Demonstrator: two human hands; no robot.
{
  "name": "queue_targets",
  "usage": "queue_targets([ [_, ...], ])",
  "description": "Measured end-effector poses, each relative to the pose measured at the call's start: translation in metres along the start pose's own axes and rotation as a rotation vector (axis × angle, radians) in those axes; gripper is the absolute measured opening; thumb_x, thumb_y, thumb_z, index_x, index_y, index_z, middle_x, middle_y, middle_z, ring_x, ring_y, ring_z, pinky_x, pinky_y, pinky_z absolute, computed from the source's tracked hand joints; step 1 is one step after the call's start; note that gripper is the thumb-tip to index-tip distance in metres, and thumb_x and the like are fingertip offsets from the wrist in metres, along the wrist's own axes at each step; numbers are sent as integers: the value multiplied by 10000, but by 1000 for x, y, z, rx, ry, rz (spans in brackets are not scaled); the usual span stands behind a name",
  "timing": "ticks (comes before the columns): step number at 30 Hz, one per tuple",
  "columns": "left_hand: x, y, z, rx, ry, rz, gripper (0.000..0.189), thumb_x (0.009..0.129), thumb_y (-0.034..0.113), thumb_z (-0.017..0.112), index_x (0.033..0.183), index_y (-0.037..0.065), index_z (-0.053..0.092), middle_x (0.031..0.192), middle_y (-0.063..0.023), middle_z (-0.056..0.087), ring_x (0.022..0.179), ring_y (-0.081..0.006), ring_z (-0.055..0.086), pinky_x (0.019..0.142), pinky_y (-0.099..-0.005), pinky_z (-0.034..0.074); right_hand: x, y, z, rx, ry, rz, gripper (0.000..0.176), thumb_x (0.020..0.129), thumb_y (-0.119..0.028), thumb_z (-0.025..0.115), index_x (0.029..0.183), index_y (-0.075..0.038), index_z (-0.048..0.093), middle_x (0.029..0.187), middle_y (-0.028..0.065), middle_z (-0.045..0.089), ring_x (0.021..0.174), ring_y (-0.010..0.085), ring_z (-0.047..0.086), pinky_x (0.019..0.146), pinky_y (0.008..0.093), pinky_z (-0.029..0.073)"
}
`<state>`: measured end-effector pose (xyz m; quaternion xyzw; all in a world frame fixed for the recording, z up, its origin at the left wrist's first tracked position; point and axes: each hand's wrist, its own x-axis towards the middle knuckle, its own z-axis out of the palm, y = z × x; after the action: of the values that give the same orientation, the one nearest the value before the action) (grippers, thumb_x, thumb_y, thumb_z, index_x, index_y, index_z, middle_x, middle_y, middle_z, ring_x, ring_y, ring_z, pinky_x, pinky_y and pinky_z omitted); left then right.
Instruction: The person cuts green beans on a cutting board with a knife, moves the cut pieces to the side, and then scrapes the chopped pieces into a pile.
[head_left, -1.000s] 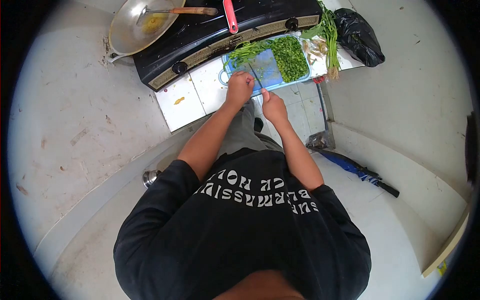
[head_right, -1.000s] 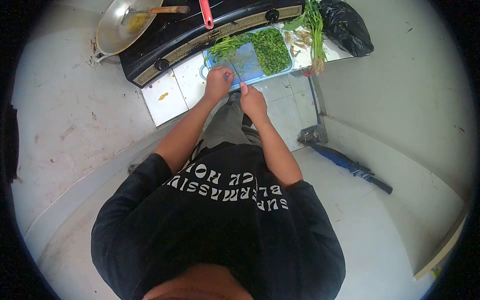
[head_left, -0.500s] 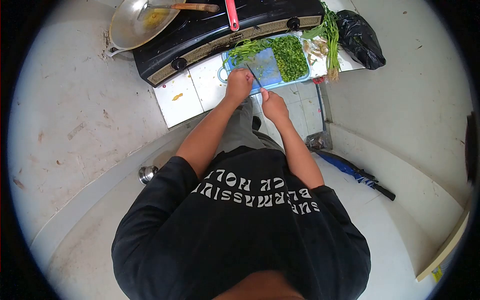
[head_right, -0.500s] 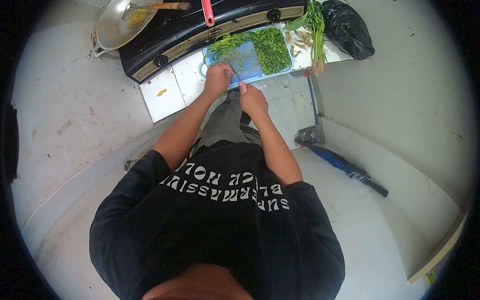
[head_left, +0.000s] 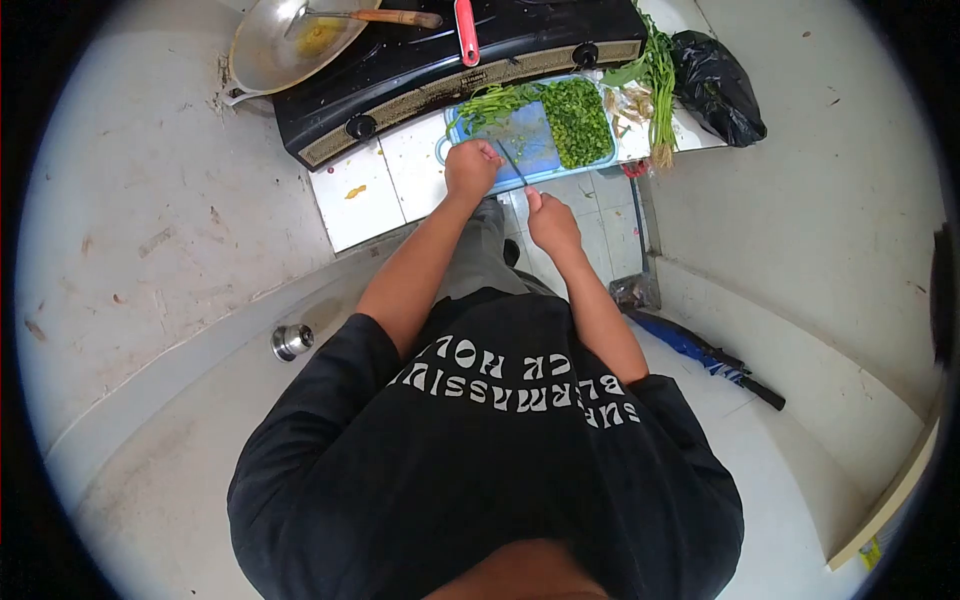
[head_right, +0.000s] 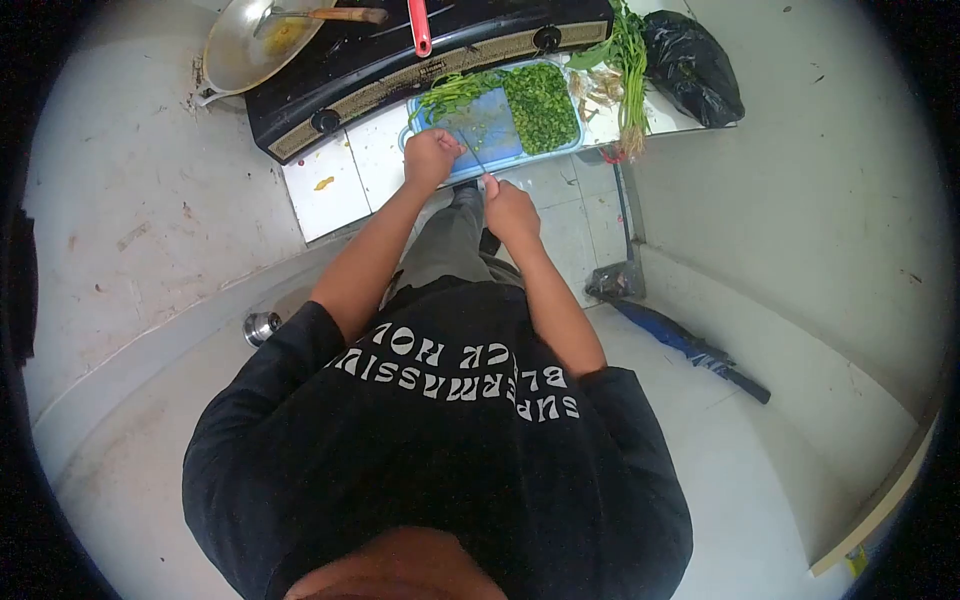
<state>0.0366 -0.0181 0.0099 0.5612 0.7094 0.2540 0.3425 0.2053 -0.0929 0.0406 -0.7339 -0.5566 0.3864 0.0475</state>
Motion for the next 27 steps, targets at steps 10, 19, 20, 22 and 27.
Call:
queue_targets([
  [10,4,-8,-1,-20,-73,-16,236,734,134,875,915,55,747,768,-72,711,709,-200,688,690,-337,549,-2,7,0,26,22,-36,596,1078,-506,353,1098,-14,689,1030,317,700,1013,515,659,880,593,509],
  [19,-25,-21,-4,-109,74,171,271,716,60,857,929,23,693,789,-104,673,717,-238,655,685,-368,538,-3,5,3,44,19,-115,605,1077,-504,361,1083,-4,702,1038,317,697,1031,516,648,903,586,501],
  [20,-27,-23,-2,-126,93,185,263,715,60,856,910,20,685,809,-113,675,736,-244,655,694,-368,538,5,11,7,56,46,-87,615,1076,-509,367,1080,1,711,1029,316,698,1035,514,645,917,577,497],
  [22,-29,-26,-4,-134,104,220,259,711,60,854,897,21,677,808,-114,661,743,-252,643,698,-374,531,14,16,-1,71,68,-57,620,1074,-513,366,1094,-2,716,1042,320,696,1049,514,643,929,576,494],
  [27,-32,-23,-7,-96,57,190,258,714,65,845,910,33,681,800,-101,619,731,-254,615,692,-384,515,35,36,-15,137,202,-28,659,1070,-538,351,1080,7,722,991,341,694,984,518,669,886,566,512],
])
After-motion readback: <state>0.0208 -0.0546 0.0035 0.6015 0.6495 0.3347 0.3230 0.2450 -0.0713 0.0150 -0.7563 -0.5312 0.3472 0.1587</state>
